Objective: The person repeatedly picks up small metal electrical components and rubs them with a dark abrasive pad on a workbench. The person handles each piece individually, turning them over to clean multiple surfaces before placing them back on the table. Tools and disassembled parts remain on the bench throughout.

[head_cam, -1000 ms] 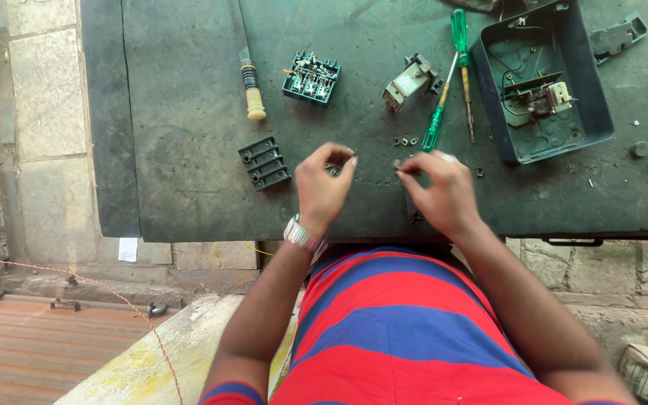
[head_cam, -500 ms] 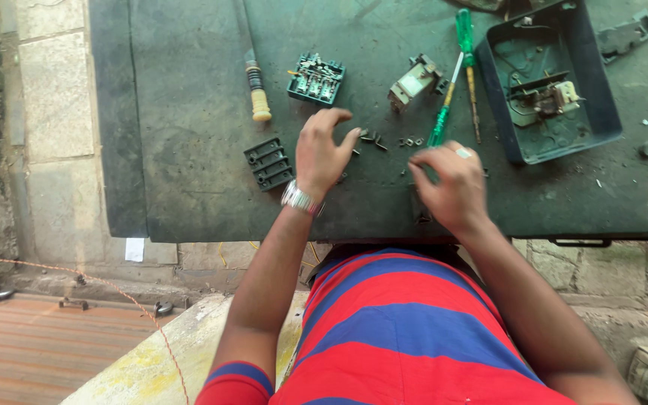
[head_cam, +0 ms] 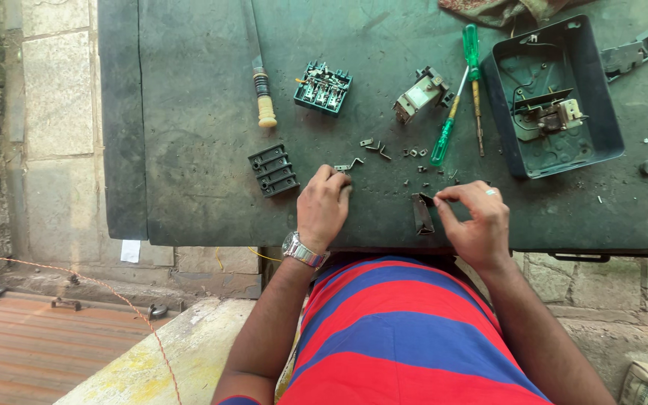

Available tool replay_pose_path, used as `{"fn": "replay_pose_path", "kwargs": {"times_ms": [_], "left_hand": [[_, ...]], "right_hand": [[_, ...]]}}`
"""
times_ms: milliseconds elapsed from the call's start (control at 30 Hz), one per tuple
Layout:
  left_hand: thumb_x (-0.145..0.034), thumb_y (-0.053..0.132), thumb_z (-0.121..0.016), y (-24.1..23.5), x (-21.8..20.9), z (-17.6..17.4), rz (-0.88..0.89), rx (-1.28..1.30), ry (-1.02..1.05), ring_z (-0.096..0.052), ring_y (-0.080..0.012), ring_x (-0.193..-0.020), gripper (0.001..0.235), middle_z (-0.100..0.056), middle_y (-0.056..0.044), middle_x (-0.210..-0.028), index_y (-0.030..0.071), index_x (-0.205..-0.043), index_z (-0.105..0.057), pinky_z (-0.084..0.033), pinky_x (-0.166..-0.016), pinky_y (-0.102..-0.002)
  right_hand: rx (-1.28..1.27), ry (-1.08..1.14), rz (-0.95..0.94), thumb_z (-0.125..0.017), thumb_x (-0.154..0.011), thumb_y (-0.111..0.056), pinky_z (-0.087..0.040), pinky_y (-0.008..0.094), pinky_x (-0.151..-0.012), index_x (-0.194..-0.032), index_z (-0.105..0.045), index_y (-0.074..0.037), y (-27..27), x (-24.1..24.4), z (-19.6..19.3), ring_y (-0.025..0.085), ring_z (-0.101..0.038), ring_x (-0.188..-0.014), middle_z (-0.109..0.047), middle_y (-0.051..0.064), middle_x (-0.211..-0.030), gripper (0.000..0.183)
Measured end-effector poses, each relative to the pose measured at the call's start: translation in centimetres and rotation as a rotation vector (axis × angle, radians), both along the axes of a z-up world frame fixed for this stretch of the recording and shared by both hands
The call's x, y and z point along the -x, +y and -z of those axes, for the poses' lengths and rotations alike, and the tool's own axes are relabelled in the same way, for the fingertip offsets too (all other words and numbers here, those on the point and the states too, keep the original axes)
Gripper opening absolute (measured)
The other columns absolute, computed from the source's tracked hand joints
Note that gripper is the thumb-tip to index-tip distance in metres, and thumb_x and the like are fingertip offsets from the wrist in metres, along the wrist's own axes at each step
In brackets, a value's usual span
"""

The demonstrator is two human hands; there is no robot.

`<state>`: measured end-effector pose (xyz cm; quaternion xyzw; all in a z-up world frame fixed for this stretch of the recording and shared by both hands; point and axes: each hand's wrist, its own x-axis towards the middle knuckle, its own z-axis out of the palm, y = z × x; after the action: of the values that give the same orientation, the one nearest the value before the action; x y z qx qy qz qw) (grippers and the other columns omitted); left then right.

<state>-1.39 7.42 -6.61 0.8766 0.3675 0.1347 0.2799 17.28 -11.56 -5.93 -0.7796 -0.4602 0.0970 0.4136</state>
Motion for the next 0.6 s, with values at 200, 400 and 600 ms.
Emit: {"fn": "replay_pose_path", "kwargs": {"times_ms": [200, 400, 600], "left_hand": [[-0.088, 0.003, -0.071, 0.4, 0.7, 1.3, -0.077, 0.084, -0.132, -0.071, -0.0298, -0.083, 0.010, -0.072, -0.012, -0.092, 0.003, -0.097, -0.073, -0.055, -0.073, -0.039], [-0.092, 0.006, -0.071, 0.4, 0.2, 2.7, -0.322, 0.792, -0.373, -0.070, -0.0131, -0.075, 0.013, -0.074, -0.007, -0.087, 0.002, -0.103, -0.077, -0.061, -0.065, -0.026], [-0.093, 0.012, -0.071, 0.3, 0.3, 3.8, -0.389, 1.514, -0.564, -0.067, -0.0103, -0.073, 0.015, -0.070, -0.004, -0.087, 0.000, -0.102, -0.074, -0.054, -0.063, -0.022]], "right_hand": [[0.014, 0.053, -0.019, -0.078, -0.087, -0.007, -0.048, 0.036, -0.084, -0.092, -0.074, -0.006, 0.2, 0.3, 0.1, 0.022, -0.070, -0.087, -0.075, 0.006, -0.090, 0.006], [0.005, 0.088, -0.021, -0.077, -0.086, -0.007, -0.050, 0.036, -0.086, -0.093, -0.075, -0.006, 0.1, 0.6, 0.2, 0.022, -0.071, -0.088, -0.074, 0.007, -0.090, 0.007], [-0.023, 0.168, -0.077, -0.078, -0.087, -0.007, -0.054, 0.033, -0.082, -0.094, -0.074, -0.005, 1.3, 1.2, -0.9, 0.021, -0.072, -0.087, -0.075, 0.007, -0.091, 0.009]]}}
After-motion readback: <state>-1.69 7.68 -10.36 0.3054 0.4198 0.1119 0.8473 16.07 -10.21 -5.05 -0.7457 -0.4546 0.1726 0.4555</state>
